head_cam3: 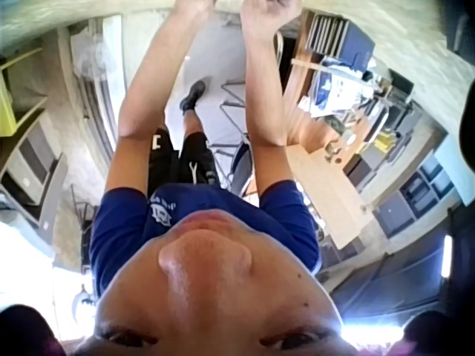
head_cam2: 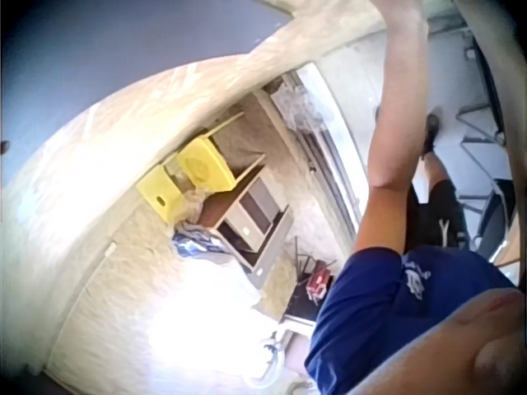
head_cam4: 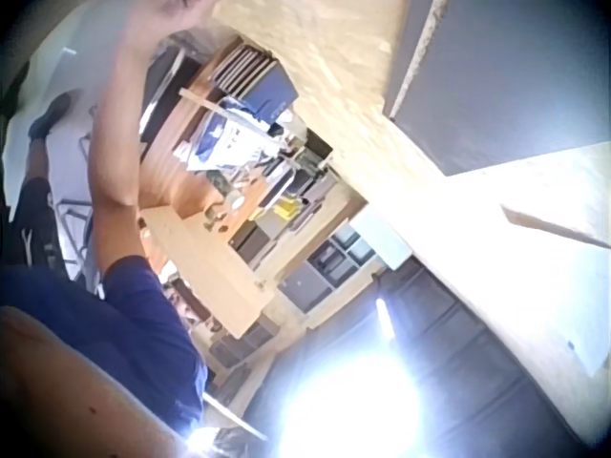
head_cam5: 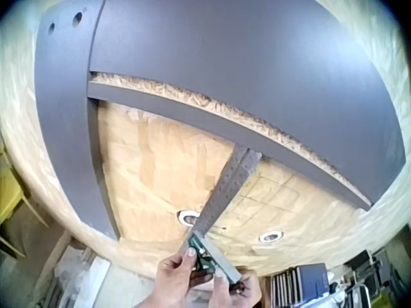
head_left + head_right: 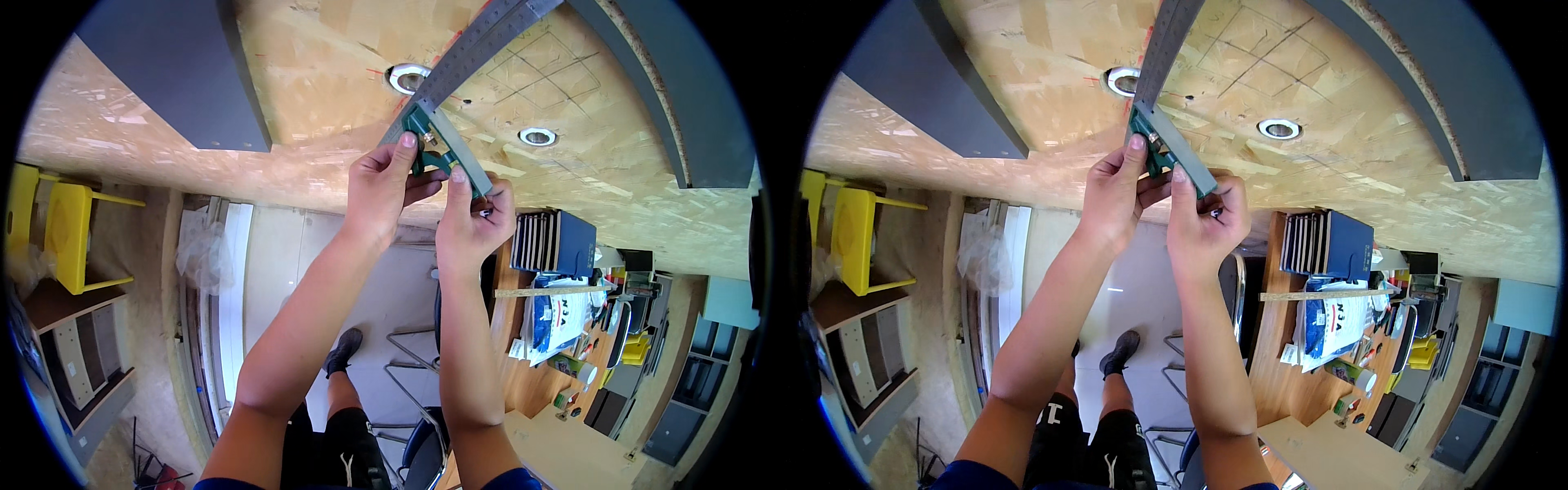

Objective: The person uses a combination square and a marker to measure and mark lines on a gray metal sheet. They adjust the square's position multiple times to draw straight lines across the surface of the sheet.

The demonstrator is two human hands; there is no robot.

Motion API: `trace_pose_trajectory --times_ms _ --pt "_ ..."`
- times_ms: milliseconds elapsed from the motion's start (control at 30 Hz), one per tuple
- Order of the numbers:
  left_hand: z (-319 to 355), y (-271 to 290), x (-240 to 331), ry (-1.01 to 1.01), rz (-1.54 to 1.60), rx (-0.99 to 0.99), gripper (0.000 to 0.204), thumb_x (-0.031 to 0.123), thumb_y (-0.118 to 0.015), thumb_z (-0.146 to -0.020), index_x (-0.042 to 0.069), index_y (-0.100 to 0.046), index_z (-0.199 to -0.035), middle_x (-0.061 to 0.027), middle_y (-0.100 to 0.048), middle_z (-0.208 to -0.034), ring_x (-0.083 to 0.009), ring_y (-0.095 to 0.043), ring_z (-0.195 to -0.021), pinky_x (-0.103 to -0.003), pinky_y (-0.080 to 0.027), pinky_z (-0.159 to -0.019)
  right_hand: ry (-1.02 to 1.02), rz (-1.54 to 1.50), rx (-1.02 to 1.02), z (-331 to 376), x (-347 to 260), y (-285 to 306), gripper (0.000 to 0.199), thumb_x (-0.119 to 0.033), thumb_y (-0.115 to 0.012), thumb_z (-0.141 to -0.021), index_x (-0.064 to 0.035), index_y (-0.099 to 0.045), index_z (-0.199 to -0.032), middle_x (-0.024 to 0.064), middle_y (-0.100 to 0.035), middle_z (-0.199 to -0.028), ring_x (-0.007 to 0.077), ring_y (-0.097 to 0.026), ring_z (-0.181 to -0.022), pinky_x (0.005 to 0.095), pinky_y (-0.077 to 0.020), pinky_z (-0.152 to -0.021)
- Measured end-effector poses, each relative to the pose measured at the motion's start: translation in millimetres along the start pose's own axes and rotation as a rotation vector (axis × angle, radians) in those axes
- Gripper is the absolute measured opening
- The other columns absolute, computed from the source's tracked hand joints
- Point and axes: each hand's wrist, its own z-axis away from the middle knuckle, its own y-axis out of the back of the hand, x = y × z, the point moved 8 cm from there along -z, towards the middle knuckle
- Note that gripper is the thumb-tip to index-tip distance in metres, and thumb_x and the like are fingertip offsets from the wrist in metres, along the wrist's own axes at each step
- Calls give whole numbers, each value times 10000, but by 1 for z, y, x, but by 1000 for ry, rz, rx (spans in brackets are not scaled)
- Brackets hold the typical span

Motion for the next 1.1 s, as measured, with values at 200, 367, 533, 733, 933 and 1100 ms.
trace_pose_trajectory --times_ms 200,367,533,733,933,1100 --pt "3 1 1 -7 -6 23 361 351 -639 -945 -10 -637 -929 -124 -676 -874 -241 -718 -768 -315 -621 -673 -20 -37 10 1 -2 -1 295 -112 -778 -838 -83 -502 -740 -34 -589 -722 2 -408 -584 172 -311 -508" --pt "4 2 4 0 -1 31 353 348 -649 -939 -5 -637 -927 -121 -673 -850 -244 -718 -758 -315 -623 -669 -30 -17 -1 3 -2 -2 297 -147 -760 -870 -93 -503 -731 -60 -557 -694 -5 -380 -607 171 -275 -534" --pt "0 4 3 -13 -8 15 352 345 -653 -936 -7 -632 -916 -119 -672 -862 -243 -716 -755 -318 -628 -681 -40 -49 2 1 -4 -6 291 -141 -759 -870 -91 -506 -735 -60 -555 -688 -6 -374 -605 172 -279 -537" --pt "-1 5 3 1 -13 16 356 347 -650 -937 -8 -629 -915 -121 -674 -873 -241 -715 -759 -322 -630 -691 -52 -27 -10 3 -2 -5 289 -137 -758 -870 -90 -506 -737 -57 -570 -702 -4 -378 -605 170 -288 -545" --pt "0 3 5 3 -21 24 355 347 -643 -942 -8 -631 -922 -121 -674 -873 -242 -716 -763 -321 -629 -685 -36 -50 12 1 0 -4 291 -120 -793 -828 -77 -517 -745 -39 -578 -689 0 -420 -571 166 -325 -507" --pt "0 4 5 1 -22 17 359 349 -641 -943 -10 -632 -926 -116 -675 -878 -243 -716 -768 -318 -626 -680 -44 -40 2 1 1 -4 287 -116 -791 -828 -76 -518 -748 -37 -582 -695 3 -425 -572 167 -331 -514"
